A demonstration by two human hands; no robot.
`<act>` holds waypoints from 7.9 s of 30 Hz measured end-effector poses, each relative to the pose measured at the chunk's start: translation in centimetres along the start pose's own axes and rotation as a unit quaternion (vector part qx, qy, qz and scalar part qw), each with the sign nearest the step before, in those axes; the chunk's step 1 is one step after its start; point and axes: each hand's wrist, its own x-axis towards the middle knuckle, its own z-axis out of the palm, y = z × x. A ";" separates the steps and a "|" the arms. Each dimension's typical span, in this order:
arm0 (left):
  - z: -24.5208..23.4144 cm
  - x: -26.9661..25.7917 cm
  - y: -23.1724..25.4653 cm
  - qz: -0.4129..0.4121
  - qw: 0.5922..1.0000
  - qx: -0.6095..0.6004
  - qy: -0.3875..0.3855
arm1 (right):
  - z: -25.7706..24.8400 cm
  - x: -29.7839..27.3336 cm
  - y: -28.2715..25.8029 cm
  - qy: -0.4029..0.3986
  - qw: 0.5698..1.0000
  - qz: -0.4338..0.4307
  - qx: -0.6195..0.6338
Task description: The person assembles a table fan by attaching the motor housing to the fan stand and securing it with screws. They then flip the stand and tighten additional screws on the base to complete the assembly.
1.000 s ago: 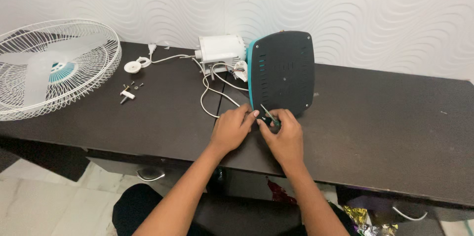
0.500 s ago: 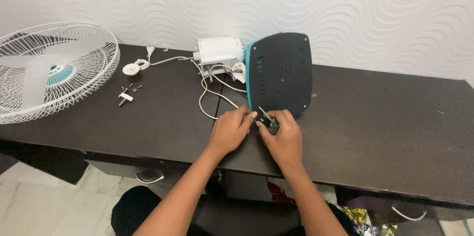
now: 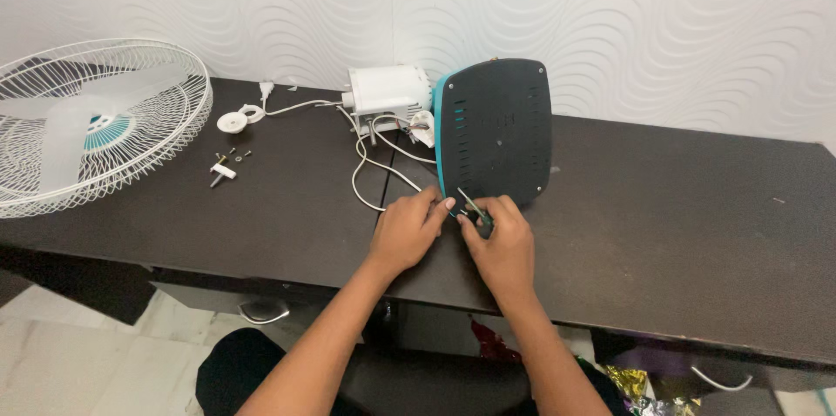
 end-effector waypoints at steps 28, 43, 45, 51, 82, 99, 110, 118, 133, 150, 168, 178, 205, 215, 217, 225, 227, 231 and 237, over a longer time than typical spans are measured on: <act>-0.5 -1.6 1.8 0.199 0.975 0.054 0.085 | -0.3 0.3 1.5 0.007 0.976 0.098 0.196; -0.4 -1.6 1.7 0.208 0.969 0.069 0.115 | -0.1 0.4 1.9 -0.030 0.970 0.086 0.224; -0.6 -1.7 1.7 0.198 0.972 0.054 0.119 | 0.0 0.3 1.9 -0.026 0.969 0.078 0.234; -3.4 -2.8 -0.4 0.069 0.985 0.054 0.148 | -0.1 0.1 1.7 -0.044 0.966 0.126 0.222; -16.2 3.3 -16.9 -0.197 0.937 0.220 0.188 | 0.3 0.3 1.3 -0.093 0.986 0.102 0.090; -16.3 3.1 -16.3 -0.208 0.937 0.215 0.182 | 0.3 0.1 1.3 -0.080 0.988 0.069 0.109; -16.3 3.1 -17.0 -0.181 0.941 0.214 0.192 | 0.3 0.2 1.6 -0.072 0.990 0.033 0.114; -15.9 2.3 -16.7 -0.117 0.943 0.209 0.230 | 0.2 0.0 1.8 -0.075 0.992 0.046 0.087; -4.1 2.1 -2.8 0.084 0.963 -0.103 0.235 | 0.2 -0.1 3.0 -0.026 0.950 0.163 0.264; 2.6 3.2 -2.5 -0.063 0.970 -0.229 0.049 | -4.9 0.0 6.7 0.074 0.980 0.123 0.140; 2.2 2.5 -2.5 0.019 0.960 -0.266 0.080 | -5.1 -0.2 5.9 0.079 0.979 0.174 0.071; 2.0 2.4 -2.0 0.026 0.959 -0.270 0.084 | -5.2 -0.4 5.9 0.067 0.981 0.171 0.068; 1.6 3.4 -2.8 0.026 0.975 -0.201 0.094 | -7.4 3.6 3.6 -0.152 0.964 0.101 -0.192; 1.6 3.4 -2.7 0.011 0.974 -0.208 0.091 | -7.7 4.0 4.4 -0.157 0.947 -0.068 -0.273; 1.6 3.4 -2.7 0.011 0.975 -0.199 0.094 | -7.7 4.0 4.5 -0.168 0.937 -0.089 -0.294; 1.7 3.4 -2.8 0.017 0.977 -0.187 0.103 | -7.6 3.4 4.8 -0.229 0.805 -0.266 -0.478; 1.6 3.3 -2.7 0.018 0.977 -0.186 0.103 | -7.5 3.1 5.0 -0.214 0.810 -0.268 -0.476; 1.6 3.3 -2.6 0.011 0.975 -0.201 0.097 | -7.2 2.5 5.4 -0.181 0.830 -0.269 -0.454; 1.8 3.5 -2.7 -0.009 0.977 -0.196 0.085 | -5.8 1.8 5.6 -0.190 0.849 -0.206 -0.447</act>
